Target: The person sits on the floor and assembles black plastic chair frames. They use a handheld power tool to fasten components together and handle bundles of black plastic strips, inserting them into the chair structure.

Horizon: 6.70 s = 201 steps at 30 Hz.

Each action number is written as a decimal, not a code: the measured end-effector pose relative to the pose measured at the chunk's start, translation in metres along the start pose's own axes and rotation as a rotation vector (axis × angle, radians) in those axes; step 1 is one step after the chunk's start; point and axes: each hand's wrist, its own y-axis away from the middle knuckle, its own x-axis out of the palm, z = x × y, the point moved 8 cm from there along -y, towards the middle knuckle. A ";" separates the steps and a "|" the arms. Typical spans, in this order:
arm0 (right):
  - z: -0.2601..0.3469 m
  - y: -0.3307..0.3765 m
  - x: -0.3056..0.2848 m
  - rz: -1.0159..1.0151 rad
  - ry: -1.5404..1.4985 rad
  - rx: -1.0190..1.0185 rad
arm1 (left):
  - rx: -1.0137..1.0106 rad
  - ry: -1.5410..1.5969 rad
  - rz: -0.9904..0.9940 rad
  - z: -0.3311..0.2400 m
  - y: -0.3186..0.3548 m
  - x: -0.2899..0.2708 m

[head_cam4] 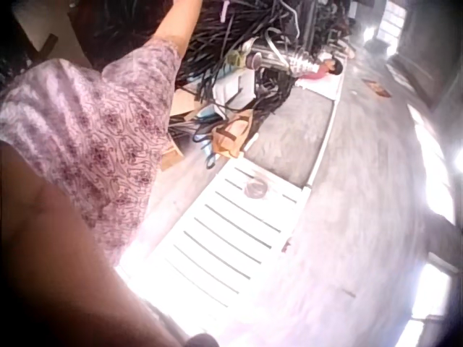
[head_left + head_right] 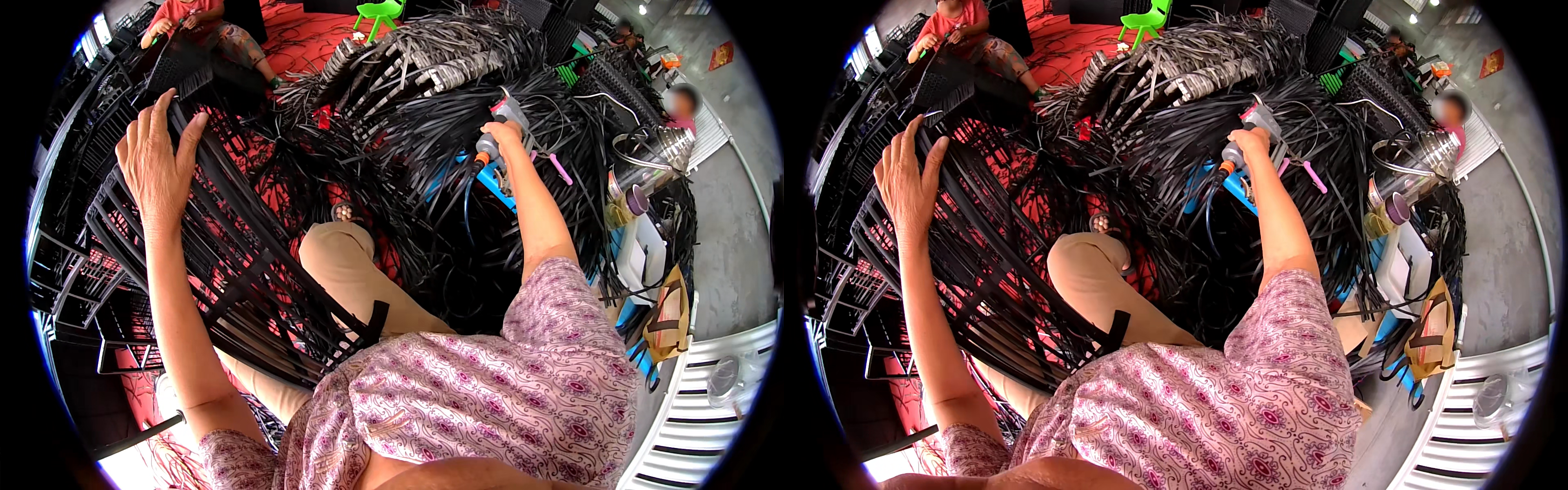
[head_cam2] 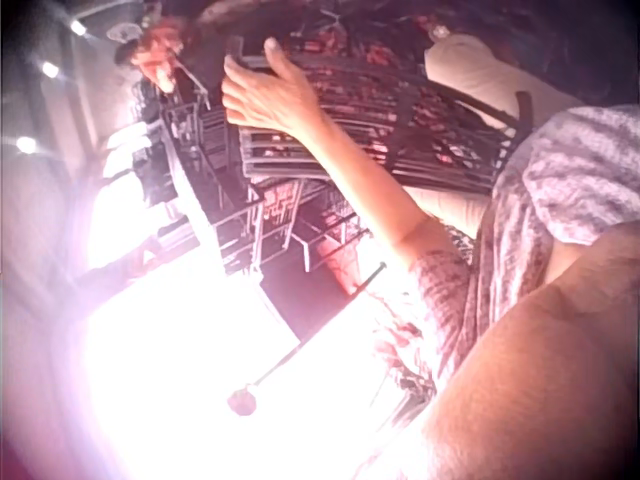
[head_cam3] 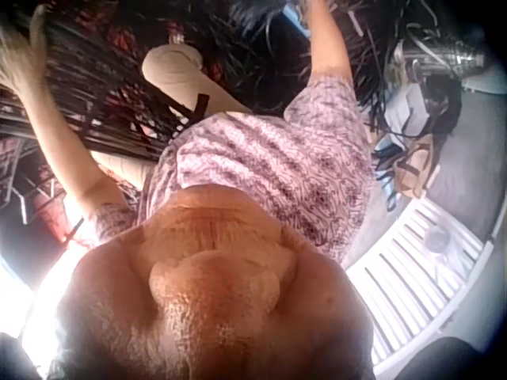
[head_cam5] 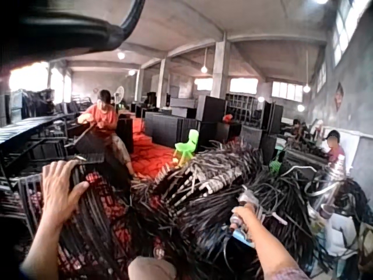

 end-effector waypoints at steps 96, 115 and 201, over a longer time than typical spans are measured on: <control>0.193 0.321 0.088 0.118 0.125 -1.339 | -1.002 1.961 0.484 -0.219 0.133 0.151; 0.011 0.165 -0.009 -0.059 -1.001 -0.213 | -0.799 2.556 0.349 -0.210 -0.046 0.107; 0.079 0.050 0.094 0.565 -1.860 0.299 | -1.466 2.611 0.372 -0.196 0.077 0.173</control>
